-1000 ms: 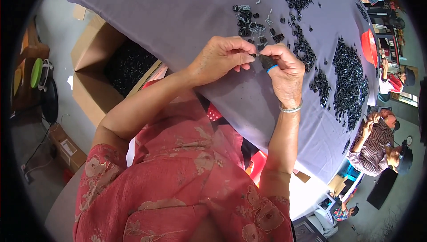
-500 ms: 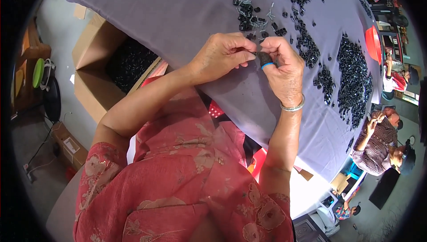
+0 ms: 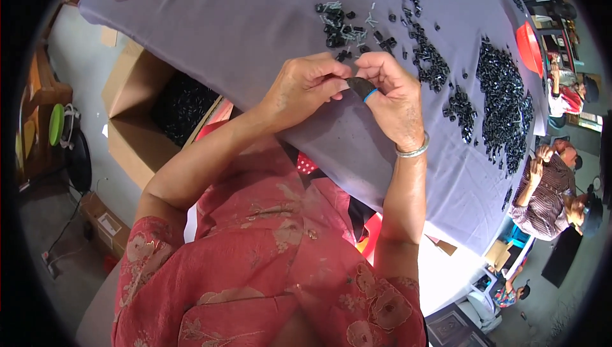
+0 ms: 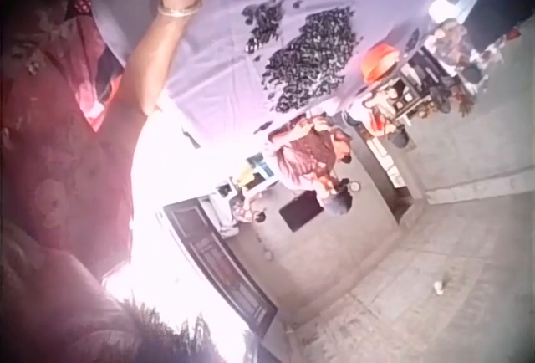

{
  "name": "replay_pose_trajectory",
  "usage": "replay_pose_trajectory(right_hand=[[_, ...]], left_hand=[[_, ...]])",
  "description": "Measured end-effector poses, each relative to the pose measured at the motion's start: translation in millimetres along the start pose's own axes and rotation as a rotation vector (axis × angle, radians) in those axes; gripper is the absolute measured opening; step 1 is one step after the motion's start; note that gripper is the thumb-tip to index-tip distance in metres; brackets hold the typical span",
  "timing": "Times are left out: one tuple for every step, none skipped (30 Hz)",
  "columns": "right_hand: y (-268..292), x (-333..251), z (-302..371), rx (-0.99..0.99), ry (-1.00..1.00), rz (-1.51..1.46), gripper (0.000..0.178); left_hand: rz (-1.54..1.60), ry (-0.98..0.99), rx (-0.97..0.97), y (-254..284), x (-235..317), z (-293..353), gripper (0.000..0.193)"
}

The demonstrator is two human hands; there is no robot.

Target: The person assembles small black plastic components by hand at a workstation.

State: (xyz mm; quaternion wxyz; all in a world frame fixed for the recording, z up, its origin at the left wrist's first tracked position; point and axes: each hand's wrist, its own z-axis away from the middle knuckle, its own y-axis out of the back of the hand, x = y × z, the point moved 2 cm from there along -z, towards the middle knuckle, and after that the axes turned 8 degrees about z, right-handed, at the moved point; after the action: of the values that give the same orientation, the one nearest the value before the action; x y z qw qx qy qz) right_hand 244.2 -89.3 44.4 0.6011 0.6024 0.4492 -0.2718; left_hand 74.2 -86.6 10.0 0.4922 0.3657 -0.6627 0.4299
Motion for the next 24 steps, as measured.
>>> replay_pose_trajectory(right_hand=[[-1,3,0,0.014,0.004,0.004,0.017],[-1,5,0,0.021,0.031,-0.018,0.017],[0,5,0,0.027,0.057,-0.040,0.017],[0,4,0,0.023,0.071,-0.004,0.014],[-1,3,0,0.036,0.071,0.001,0.014],[-1,2,-1,0.044,0.091,0.027,0.012],[-2,0,-1,0.051,0.110,0.053,0.011],[-4,-3,-1,0.062,0.109,0.036,0.010],[-4,-1,-1,0.067,0.109,0.038,0.010],[-5,2,-2,0.055,0.118,0.066,0.010],[-7,4,-2,0.043,0.125,0.094,0.010],[-7,5,-2,0.045,0.124,0.095,0.010],[-8,5,-2,0.049,0.126,0.086,0.011],[-8,5,-3,0.051,0.129,0.077,0.011],[-9,5,-3,0.052,0.131,0.078,0.011],[-9,5,-3,0.042,0.118,0.049,0.011],[-9,5,-2,0.031,0.105,0.019,0.012],[-8,3,-1,0.030,0.106,0.019,0.012],[-5,1,0,0.039,0.102,-0.035,0.011],[-3,-1,0,0.043,0.096,-0.093,0.009],[0,-4,0,0.037,0.095,-0.096,0.009],[9,-6,-1,0.158,0.045,-0.171,0.008],[18,-6,0,0.280,-0.007,-0.242,0.008],[27,-2,0,0.370,0.000,-0.192,0.008]], left_hand=[[-0.001,-0.007,-0.013,1,0,0,0.012],[0.033,-0.002,-0.008,2,-1,1,0.013],[0.068,0.005,-0.003,3,-1,2,0.013],[0.070,0.000,-0.015,3,0,2,0.013],[0.070,0.007,-0.019,4,1,3,0.013],[0.069,0.014,-0.021,4,1,2,0.013],[0.071,0.012,-0.032,3,2,2,0.013],[0.073,0.014,-0.025,4,2,2,0.013],[0.076,0.016,-0.018,4,2,2,0.013],[0.075,0.015,-0.022,5,2,1,0.013],[0.066,0.009,-0.025,5,2,1,0.013],[0.056,0.002,-0.028,5,1,1,0.013],[0.056,0.002,-0.031,5,1,2,0.013],[0.058,0.011,-0.029,5,1,2,0.013],[0.060,0.019,-0.028,5,1,1,0.013],[0.060,0.017,-0.029,4,1,1,0.013],[0.050,0.016,-0.026,4,1,1,0.014],[0.041,0.015,-0.024,3,1,1,0.014],[0.041,0.014,-0.023,2,1,0,0.014],[0.030,-0.017,-0.022,2,2,0,0.013],[0.018,-0.047,-0.020,2,2,0,0.013],[0.018,-0.044,-0.013,4,1,0,0.013],[0.065,-0.060,0.020,6,2,-1,0.013],[0.111,-0.077,0.052,8,2,-2,0.013]])
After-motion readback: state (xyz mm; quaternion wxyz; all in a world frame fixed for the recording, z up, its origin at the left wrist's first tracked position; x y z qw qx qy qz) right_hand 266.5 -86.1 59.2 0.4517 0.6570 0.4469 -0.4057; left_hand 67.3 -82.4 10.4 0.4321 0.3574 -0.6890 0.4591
